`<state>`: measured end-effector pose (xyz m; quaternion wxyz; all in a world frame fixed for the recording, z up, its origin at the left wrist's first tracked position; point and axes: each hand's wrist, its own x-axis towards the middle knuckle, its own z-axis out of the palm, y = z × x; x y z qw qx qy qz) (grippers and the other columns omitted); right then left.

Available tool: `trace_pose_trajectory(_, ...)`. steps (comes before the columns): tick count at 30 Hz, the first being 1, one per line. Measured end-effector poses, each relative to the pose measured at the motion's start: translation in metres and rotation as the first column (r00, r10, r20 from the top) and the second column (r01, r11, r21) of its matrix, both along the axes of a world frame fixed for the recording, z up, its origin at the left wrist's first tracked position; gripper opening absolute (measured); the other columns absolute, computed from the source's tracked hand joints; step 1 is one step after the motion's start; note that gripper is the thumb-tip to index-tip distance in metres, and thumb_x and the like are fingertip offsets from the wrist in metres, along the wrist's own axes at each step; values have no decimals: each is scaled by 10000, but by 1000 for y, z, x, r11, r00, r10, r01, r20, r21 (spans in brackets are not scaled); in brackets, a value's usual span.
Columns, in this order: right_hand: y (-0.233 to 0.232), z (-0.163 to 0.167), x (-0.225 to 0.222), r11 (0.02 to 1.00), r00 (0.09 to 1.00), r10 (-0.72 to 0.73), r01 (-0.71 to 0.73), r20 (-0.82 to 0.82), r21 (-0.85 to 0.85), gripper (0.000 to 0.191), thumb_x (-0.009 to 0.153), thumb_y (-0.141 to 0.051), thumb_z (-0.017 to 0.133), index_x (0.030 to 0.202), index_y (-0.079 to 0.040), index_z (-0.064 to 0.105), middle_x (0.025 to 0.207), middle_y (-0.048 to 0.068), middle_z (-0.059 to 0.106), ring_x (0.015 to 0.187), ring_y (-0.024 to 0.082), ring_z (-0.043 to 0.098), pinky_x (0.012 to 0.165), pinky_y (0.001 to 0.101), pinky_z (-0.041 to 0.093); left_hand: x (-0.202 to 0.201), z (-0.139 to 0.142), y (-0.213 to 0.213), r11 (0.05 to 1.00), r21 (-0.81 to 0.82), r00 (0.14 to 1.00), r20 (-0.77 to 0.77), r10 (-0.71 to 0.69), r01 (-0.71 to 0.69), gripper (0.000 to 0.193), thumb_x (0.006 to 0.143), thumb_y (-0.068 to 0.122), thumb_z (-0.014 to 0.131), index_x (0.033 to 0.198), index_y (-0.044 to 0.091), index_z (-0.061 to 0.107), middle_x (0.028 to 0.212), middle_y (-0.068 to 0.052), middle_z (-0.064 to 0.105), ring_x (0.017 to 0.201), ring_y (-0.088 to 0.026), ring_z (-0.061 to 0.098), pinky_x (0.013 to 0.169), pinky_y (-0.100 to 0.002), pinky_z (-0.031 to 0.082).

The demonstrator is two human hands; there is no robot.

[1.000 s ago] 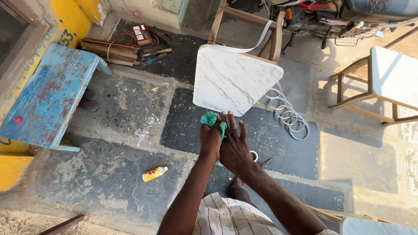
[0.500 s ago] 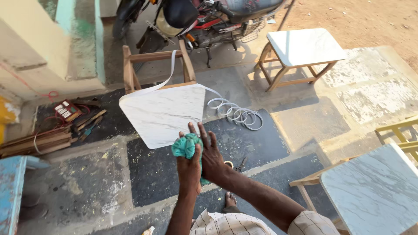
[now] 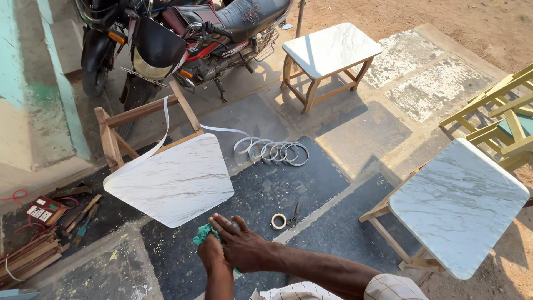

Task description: The person holds an upside-down wooden chair frame and applies adhesive from a plastic bottle along the edge of the seat, then presses a white edge band strip onto the glued edge. They wipe adhesive off their hands with a green cloth and later handle a roll of tape near the frame.

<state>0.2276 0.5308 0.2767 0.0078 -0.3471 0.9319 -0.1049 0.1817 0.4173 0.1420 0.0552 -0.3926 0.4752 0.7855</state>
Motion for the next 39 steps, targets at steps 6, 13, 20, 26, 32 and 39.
trace_pose_trajectory(6, 4, 34, 22, 986, 948, 141, -160, 285, 44, 246, 805, -114, 656, 989, -78, 816, 1738, 180, 221, 1631, 386, 62, 1247, 561, 138, -34, 15, -47, 991, 16, 991, 27, 133, -134, 258, 1020, 190, 653, 1061, -63, 631, 1032, -170, 691, 810, -218, 714, 699, -317, 614)
trace_pose_trajectory(13, 8, -31, 16, 965, 904, -259, 228, 340, 128, 404, 863, -272, 712, 1233, -133, 630, 1122, 161, 641, 1045, 323, 612, 862, 520, 459, 13, 80, -43, 881, -168, 854, -220, -471, 442, 264, 884, 120, 704, 1133, 44, 658, 1065, -74, 742, 911, -161, 713, 770, -338, 594)
trace_pose_trajectory(20, 10, -56, 23, 983, 863, -186, 164, 469, 87, 116, 865, -213, 730, 868, -97, 725, 877, 112, 735, 817, 308, 734, 736, 474, 576, 28, 46, 12, 934, -89, 924, -138, -356, 346, 234, 862, 36, 706, 1094, 59, 686, 990, -51, 699, 798, -174, 672, 657, -368, 546)
trace_pose_trajectory(26, 24, -32, 24, 955, 894, -58, -80, 443, 285, 39, 834, -139, 721, 834, -100, 717, 868, 56, 770, 834, 248, 761, 690, 428, 598, 23, 2, 20, 854, -87, 858, 70, -508, 513, 103, 858, 115, 763, 916, 41, 720, 809, -64, 700, 638, -197, 648, 545, -407, 515)
trace_pose_trajectory(32, 42, 12, 30, 958, 960, 109, -171, 259, 229, 182, 939, -201, 643, 842, -99, 758, 762, 91, 699, 718, 271, 699, 671, 443, 545, -16, 4, 32, 440, -884, 878, -80, -472, 156, 270, 884, 285, 768, 930, 32, 689, 843, -154, 711, 778, -362, 728, 698, -501, 536)
trace_pose_trajectory(39, 57, 69, 36, 996, 992, -2, -10, 127, 93, 746, 942, -262, 587, 1559, -82, 209, 823, 97, 677, 622, 253, 676, 644, 491, 530, -25, 99, -27, 737, -488, 813, -89, -575, 468, 771, 1007, 686, 394, 912, 13, 758, 799, -118, 680, 651, -170, 663, 561, -347, 549)
